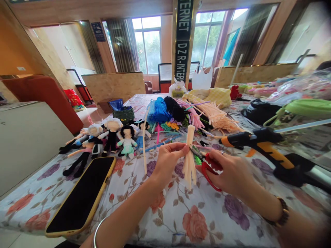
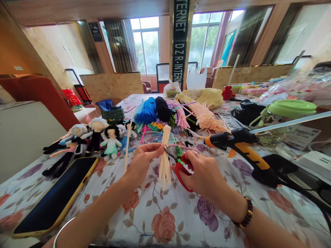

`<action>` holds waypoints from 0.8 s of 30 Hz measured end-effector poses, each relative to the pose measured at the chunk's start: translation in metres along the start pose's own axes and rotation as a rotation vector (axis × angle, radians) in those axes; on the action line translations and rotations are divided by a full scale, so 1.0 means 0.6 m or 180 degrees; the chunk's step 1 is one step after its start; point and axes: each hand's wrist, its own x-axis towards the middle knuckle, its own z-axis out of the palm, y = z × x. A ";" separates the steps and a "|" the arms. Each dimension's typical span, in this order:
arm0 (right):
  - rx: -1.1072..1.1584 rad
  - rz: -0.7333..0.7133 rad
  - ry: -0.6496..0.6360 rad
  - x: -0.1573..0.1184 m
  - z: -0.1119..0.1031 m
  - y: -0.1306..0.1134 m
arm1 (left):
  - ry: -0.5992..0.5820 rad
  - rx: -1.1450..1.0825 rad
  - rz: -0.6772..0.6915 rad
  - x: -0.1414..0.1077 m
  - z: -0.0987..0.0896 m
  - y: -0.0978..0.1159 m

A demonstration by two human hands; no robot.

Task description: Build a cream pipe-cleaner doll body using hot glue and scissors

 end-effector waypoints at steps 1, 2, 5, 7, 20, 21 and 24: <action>-0.0004 -0.0010 0.0013 0.000 0.000 0.000 | 0.0007 0.0020 0.0007 0.000 0.000 0.001; -0.0014 -0.0013 0.0030 0.000 0.000 0.000 | 0.0011 0.0039 0.0009 -0.001 0.000 0.002; -0.0035 0.0018 0.0056 -0.001 0.001 0.000 | 0.0024 0.0090 0.0003 -0.002 0.001 0.004; 0.0019 0.0078 -0.0002 -0.003 0.003 0.001 | 0.0033 0.0139 0.0017 -0.003 0.001 0.005; 0.1459 0.0790 -0.1007 0.000 -0.003 -0.007 | 0.0098 0.0326 0.0029 -0.005 0.001 0.009; 0.1521 0.0823 -0.1035 0.000 -0.003 -0.007 | 0.0099 0.0303 0.0008 -0.006 0.001 0.010; 0.1709 0.0914 -0.1154 0.000 -0.002 -0.008 | 0.0114 0.0226 -0.0040 -0.006 0.002 0.010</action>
